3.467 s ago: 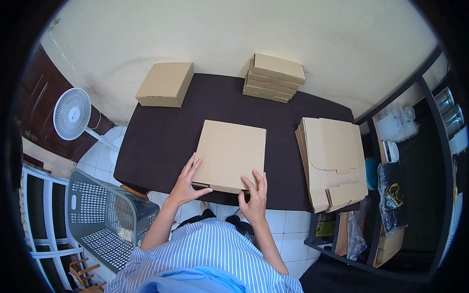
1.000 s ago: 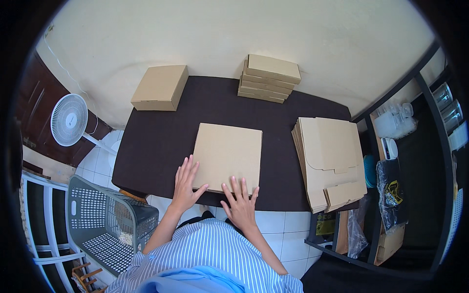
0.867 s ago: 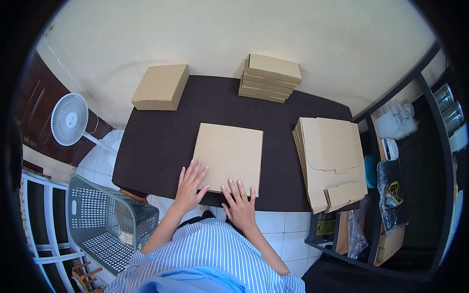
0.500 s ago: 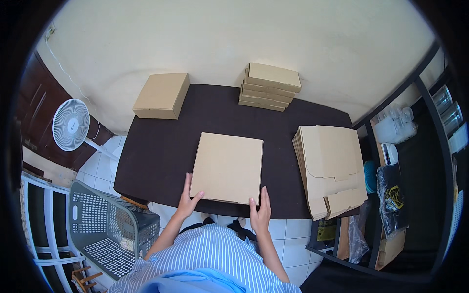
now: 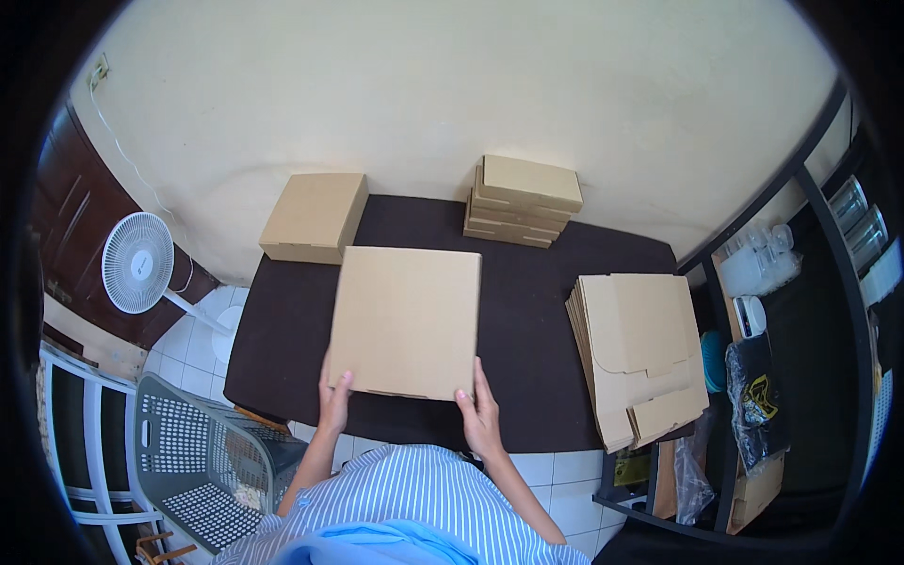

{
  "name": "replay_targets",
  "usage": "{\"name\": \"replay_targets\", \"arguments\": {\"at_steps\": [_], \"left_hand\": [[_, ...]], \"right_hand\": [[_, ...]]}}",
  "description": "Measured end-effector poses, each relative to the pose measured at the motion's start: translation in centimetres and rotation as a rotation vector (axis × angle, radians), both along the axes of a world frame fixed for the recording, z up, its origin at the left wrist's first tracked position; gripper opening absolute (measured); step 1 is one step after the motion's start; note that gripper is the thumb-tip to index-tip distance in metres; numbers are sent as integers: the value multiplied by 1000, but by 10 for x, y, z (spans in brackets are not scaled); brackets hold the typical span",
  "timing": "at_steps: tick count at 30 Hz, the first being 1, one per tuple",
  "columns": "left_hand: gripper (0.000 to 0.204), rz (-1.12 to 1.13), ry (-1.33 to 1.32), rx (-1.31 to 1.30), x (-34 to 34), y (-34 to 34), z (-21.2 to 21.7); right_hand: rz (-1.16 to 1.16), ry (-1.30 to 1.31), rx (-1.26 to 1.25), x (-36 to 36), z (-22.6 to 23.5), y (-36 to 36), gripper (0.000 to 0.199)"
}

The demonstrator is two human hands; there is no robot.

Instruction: Assembling flat cardboard boxes into finished boxes for packaging.

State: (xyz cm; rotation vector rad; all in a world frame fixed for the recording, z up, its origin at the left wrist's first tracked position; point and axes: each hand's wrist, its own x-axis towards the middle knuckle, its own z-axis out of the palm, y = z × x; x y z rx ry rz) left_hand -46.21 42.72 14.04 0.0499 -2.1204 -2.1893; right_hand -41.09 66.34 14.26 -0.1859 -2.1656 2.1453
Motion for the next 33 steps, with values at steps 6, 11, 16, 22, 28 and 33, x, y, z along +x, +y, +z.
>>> {"name": "replay_targets", "arguments": {"at_steps": [6,11,16,22,28,33], "left_hand": [[48,83,-36,84,-74,-17,34],[50,24,-112,116,-131,-4,0],[52,72,-7,-64,-176,4,-37],[78,478,-94,-408,-168,19,-65],[82,147,-194,145,-152,52,-62],[87,93,-222,217,-184,55,-43]], "right_hand": [[46,109,67,-82,14,-21,54],[-5,-46,-135,-135,-1,-14,52],[-9,-199,-188,-176,-32,-7,53],[-68,-53,157,-184,-82,-18,51],[-158,-67,24,-199,-71,-34,50],[-148,-13,168,-233,-90,-28,48]]}}
